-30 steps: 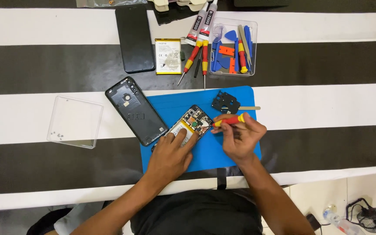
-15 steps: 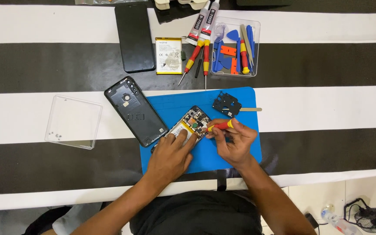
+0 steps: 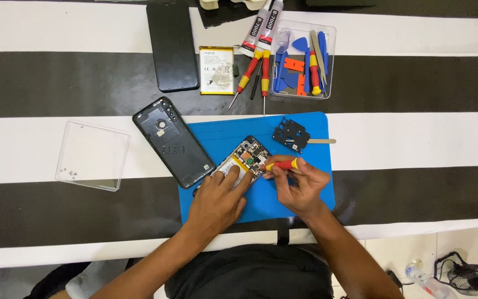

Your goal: Disassembling a mobile phone by removing internal screws and manipulating components on a repair mat.

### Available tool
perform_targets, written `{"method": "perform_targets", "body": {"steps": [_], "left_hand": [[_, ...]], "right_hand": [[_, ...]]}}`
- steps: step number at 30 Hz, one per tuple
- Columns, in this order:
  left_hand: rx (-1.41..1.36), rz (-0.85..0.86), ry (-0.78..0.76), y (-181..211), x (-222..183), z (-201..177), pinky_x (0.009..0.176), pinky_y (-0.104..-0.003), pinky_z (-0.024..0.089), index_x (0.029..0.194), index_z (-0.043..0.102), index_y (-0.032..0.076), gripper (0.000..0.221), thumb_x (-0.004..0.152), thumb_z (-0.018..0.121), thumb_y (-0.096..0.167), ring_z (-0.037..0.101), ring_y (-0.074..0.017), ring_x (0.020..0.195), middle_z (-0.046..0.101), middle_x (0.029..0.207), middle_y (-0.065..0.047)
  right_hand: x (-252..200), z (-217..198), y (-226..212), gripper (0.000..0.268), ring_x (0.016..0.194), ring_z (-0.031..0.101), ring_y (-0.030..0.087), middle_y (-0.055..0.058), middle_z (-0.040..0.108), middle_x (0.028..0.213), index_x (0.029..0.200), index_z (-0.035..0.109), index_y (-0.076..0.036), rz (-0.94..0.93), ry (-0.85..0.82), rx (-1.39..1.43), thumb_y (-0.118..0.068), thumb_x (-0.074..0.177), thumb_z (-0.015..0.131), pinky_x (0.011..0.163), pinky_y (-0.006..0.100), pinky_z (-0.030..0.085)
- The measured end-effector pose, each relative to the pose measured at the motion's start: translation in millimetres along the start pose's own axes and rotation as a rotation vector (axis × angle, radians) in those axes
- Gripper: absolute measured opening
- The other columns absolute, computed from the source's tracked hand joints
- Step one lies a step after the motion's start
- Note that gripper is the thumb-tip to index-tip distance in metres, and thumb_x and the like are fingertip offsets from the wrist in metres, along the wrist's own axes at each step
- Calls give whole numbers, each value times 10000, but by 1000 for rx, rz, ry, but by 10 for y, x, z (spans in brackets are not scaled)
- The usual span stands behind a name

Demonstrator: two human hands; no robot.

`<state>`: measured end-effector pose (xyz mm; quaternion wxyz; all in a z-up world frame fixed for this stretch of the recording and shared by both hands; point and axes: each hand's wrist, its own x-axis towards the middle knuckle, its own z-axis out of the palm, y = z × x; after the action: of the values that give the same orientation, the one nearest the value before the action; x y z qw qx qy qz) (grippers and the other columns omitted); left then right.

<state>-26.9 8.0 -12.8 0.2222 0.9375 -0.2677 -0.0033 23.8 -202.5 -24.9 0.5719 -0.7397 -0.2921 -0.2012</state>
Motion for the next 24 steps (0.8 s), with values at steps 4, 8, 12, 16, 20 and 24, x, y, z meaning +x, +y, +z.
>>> {"method": "perform_targets", "body": {"steps": [4,8,12,16,20,24], "left_hand": [[7,-8,-5,9,-2,3,692,-425,509,1427,593,112,471,963,580,186,655,-350,900,600,1209,-215],[45,4,20,10,2,18,673,-411,506,1421,597,113,471,956,594,186,651,-336,876,595,1183,-207],[59,11,52,14,14,48,634,-412,489,1423,591,106,494,935,611,177,640,-344,851,583,1160,-191],[104,12,82,20,-3,24,634,-403,495,1418,599,132,486,935,606,187,639,-321,847,587,1158,-171],[85,19,74,37,-5,0,627,-397,475,1389,616,121,459,935,603,185,615,-303,829,580,1159,-169],[39,2,72,31,12,-3,632,-400,476,1379,624,106,448,935,604,164,620,-309,825,580,1166,-181]], "right_hand": [[-76,-9,46,673,607,670,284,307,723,906,1480,244,25,22,-13,63,160,920,592,493,360,635],[-6,29,36,681,572,645,275,290,724,846,1492,316,7,-6,-25,65,173,895,599,469,314,557],[27,59,-6,632,549,648,286,284,736,844,1436,343,45,-7,-13,40,181,883,618,460,352,547],[44,49,34,623,577,640,261,281,736,862,1455,285,39,10,10,78,148,928,599,496,345,571],[28,62,29,645,563,640,266,266,727,854,1481,293,44,-20,12,28,162,924,596,482,350,566],[103,77,-21,676,554,643,267,254,724,835,1487,324,31,-48,-13,-2,173,898,622,458,347,542]]}}
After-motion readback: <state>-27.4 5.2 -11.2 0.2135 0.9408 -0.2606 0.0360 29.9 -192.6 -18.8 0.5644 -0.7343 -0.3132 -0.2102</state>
